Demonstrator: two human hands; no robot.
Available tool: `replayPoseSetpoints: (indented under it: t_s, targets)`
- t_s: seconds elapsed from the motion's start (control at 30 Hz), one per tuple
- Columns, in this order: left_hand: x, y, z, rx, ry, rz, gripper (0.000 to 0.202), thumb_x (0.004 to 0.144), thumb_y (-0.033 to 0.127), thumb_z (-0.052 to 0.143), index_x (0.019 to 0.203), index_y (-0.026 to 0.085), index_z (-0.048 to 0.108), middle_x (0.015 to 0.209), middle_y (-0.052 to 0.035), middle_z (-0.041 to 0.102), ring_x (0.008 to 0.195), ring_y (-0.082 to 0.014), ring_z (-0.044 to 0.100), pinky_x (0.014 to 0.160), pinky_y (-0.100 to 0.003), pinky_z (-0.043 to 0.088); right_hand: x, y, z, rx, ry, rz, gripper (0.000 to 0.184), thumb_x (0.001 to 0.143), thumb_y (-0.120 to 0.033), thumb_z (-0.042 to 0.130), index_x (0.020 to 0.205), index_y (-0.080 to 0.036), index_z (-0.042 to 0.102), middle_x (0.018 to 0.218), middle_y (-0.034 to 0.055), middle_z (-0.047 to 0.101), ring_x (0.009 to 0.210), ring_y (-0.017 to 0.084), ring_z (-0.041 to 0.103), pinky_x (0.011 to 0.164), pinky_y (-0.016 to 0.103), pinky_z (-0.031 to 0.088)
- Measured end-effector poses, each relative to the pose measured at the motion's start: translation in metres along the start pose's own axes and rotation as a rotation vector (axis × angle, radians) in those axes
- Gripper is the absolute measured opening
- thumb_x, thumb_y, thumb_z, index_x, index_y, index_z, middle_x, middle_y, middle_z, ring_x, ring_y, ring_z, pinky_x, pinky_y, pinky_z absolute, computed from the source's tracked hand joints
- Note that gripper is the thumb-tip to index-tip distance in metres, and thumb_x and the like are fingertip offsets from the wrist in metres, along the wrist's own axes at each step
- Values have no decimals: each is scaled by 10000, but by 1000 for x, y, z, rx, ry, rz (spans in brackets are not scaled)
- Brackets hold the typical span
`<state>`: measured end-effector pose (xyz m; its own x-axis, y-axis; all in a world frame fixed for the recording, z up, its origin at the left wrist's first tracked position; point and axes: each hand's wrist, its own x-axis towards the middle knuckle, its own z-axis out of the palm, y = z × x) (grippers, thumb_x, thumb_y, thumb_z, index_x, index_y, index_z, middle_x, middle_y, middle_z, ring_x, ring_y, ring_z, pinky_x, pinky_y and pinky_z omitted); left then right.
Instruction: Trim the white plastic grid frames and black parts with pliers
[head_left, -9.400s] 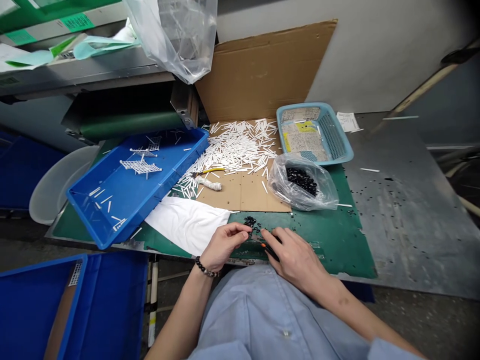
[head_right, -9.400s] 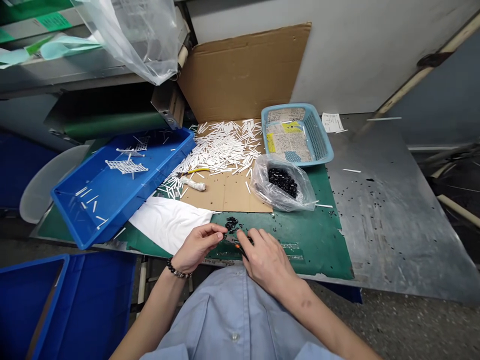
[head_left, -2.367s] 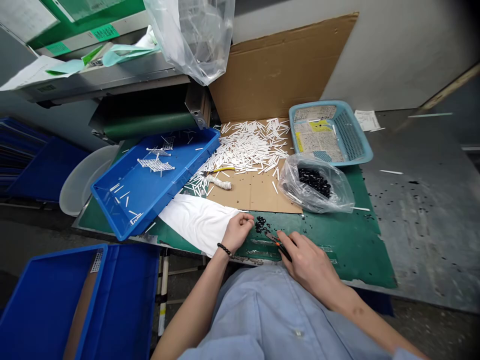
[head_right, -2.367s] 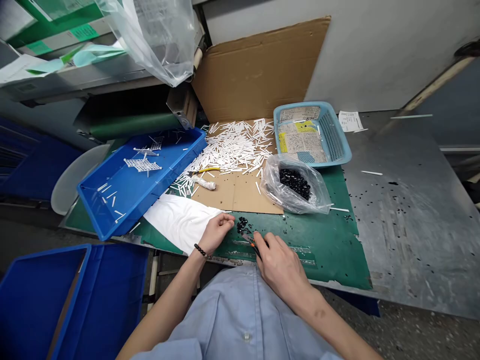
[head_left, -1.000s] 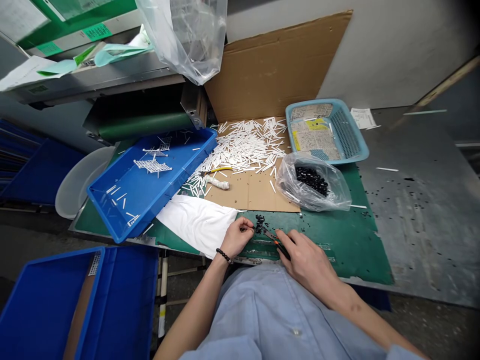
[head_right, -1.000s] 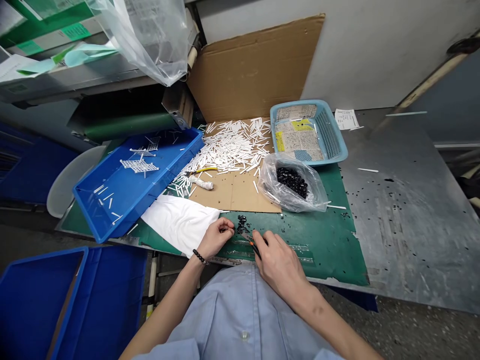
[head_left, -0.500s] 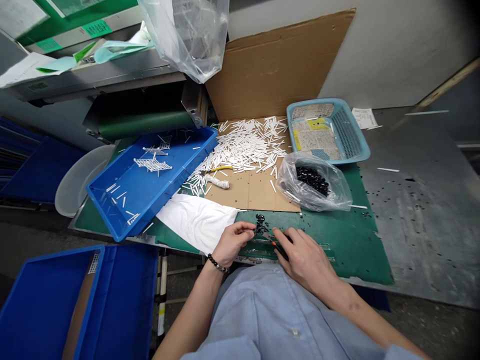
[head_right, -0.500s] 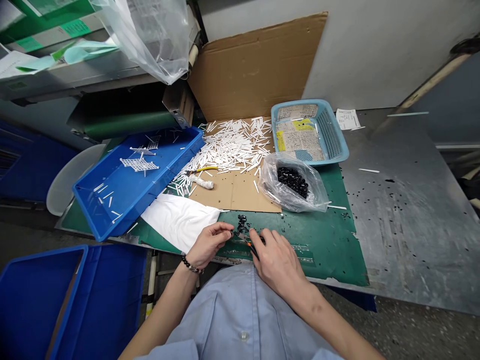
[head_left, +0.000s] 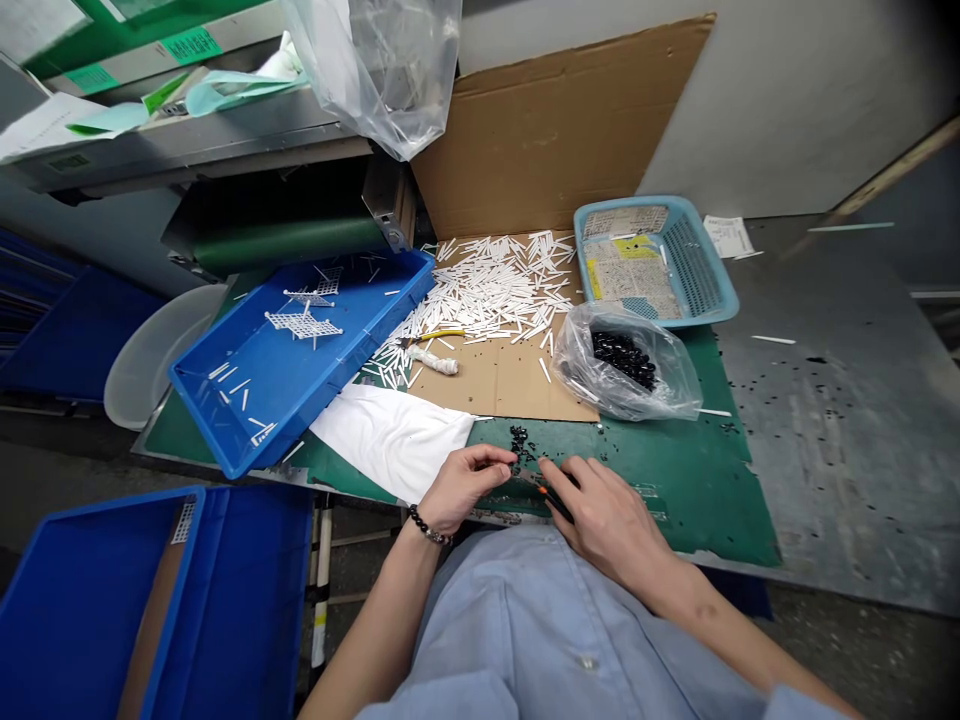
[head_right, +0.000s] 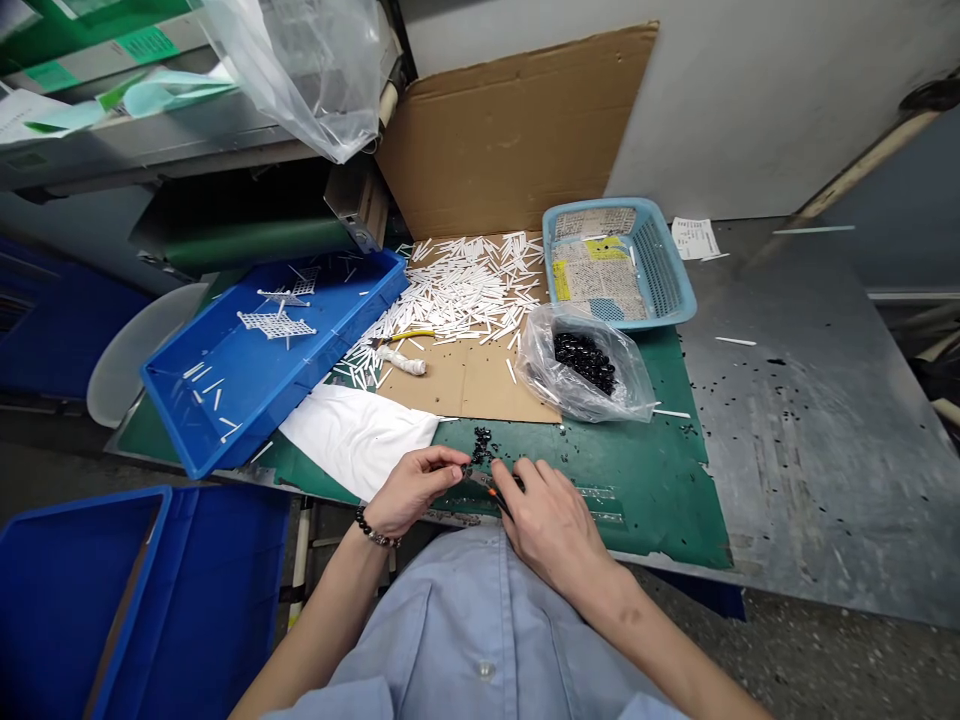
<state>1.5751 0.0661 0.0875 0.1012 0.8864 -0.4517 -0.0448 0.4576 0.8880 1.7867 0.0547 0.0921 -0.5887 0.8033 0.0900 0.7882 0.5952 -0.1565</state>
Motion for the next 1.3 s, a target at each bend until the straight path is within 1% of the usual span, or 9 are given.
replayPoseSetpoints:
  t_s: [0.2,0.57,0.73,0.83,0.93,1.07,1.2,1.27,1.3]
  targets:
    - [0,-2,-5,83,-39,33,289,700,319,742,932,148,720,809,-31,670,723,-122,544,686,-231,400,2,-1,-4,-5,-36,-13,391,906,-267,498,1289,-190,479,951,59,531,827,209,459,718,341,380]
    - [2,7,-7,193,-80,-18,238,689,272,704,877,129,731,756,-45,682,658,-121,537,621,-231,379,5,0,-8,-48,-81,-61,407,861,-192,524,1266,-183,486,935,56,546,815,207,477,684,337,379]
    - [6,4,-3,147,-79,-40,193,664,220,688,824,119,729,739,-41,681,638,-111,525,621,-231,379,3,5,3,-34,-103,-74,363,869,-211,524,1231,-213,499,921,39,547,814,200,513,632,314,378]
    - [7,3,-3,133,-97,-45,178,639,209,694,786,115,727,739,-43,676,666,-121,535,647,-241,389,0,8,13,-12,-104,-76,372,852,-170,536,1220,-205,496,891,22,545,784,188,545,593,303,377]
    - [6,3,-2,88,-92,-49,200,634,217,697,804,113,724,706,-28,649,631,-102,501,617,-231,362,0,7,20,14,-66,-85,372,849,-151,544,1214,-196,492,876,11,544,765,177,565,590,294,391]
    - [5,-5,-4,-112,-63,-73,286,639,211,672,908,121,707,642,15,561,525,-54,368,516,-213,246,1,4,22,64,44,-57,320,924,-245,485,1240,-195,474,877,15,536,745,168,554,625,293,413]
    - [6,-18,-11,-420,-83,-112,173,572,169,629,738,124,617,709,-23,573,554,-62,406,521,-207,270,-1,5,26,114,100,29,341,942,-284,463,1271,-195,463,895,19,532,781,164,548,669,287,423]
    - [8,-24,-13,-432,-93,-134,137,596,205,613,704,140,559,729,-35,580,558,-72,418,516,-210,275,-3,7,29,126,107,66,345,936,-293,470,1267,-195,473,897,21,533,799,168,546,685,290,424]
    - [10,-26,-13,-364,-62,-132,127,631,236,605,697,147,543,714,-29,570,549,-75,410,510,-211,269,-4,8,30,130,109,80,347,932,-298,475,1263,-193,479,900,23,534,807,172,545,687,292,424]
